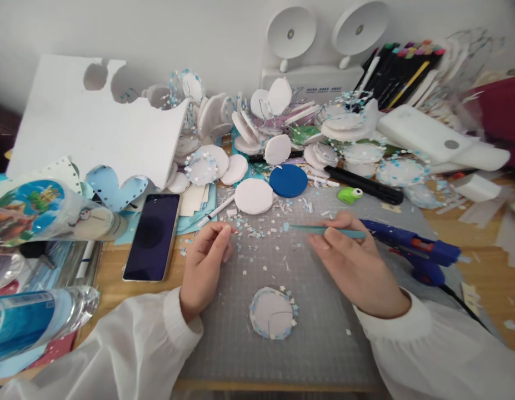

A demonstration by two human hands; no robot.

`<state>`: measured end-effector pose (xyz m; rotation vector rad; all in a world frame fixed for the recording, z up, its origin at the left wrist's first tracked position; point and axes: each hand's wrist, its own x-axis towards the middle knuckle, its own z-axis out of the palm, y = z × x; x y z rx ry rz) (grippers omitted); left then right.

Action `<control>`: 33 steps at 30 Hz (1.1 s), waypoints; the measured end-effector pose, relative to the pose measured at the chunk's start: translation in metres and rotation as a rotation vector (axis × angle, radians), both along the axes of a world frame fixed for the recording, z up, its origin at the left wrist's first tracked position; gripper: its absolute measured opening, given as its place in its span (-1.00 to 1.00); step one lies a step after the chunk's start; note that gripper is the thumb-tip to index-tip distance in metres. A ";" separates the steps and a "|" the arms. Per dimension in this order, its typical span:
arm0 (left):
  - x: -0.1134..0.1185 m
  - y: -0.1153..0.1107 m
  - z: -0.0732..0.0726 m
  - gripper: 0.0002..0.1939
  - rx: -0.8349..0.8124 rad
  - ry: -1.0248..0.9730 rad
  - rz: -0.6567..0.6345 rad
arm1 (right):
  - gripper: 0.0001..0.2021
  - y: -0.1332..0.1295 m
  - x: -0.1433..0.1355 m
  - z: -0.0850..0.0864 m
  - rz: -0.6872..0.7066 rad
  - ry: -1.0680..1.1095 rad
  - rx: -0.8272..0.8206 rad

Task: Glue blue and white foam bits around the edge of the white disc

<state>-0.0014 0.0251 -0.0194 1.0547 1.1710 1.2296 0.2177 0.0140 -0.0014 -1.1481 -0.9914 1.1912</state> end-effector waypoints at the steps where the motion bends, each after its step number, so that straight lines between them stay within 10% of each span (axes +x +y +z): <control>1: 0.000 0.000 0.000 -0.83 -0.002 0.004 0.000 | -0.79 -0.001 0.000 0.001 0.013 0.006 -0.007; 9: -0.003 -0.002 0.003 -0.63 0.106 0.117 -0.091 | -0.78 -0.005 -0.006 0.002 0.045 0.043 -0.041; 13: -0.005 -0.004 0.006 -0.84 0.153 0.171 -0.134 | -0.76 -0.007 -0.008 0.000 0.063 0.025 -0.049; 22: -0.006 -0.005 0.012 -0.75 0.186 0.219 -0.487 | -0.84 -0.019 -0.019 -0.014 0.198 0.074 -0.071; 33: -0.004 -0.004 0.014 -0.74 0.120 0.235 -0.345 | -0.83 -0.001 0.002 0.011 -0.019 0.336 -0.054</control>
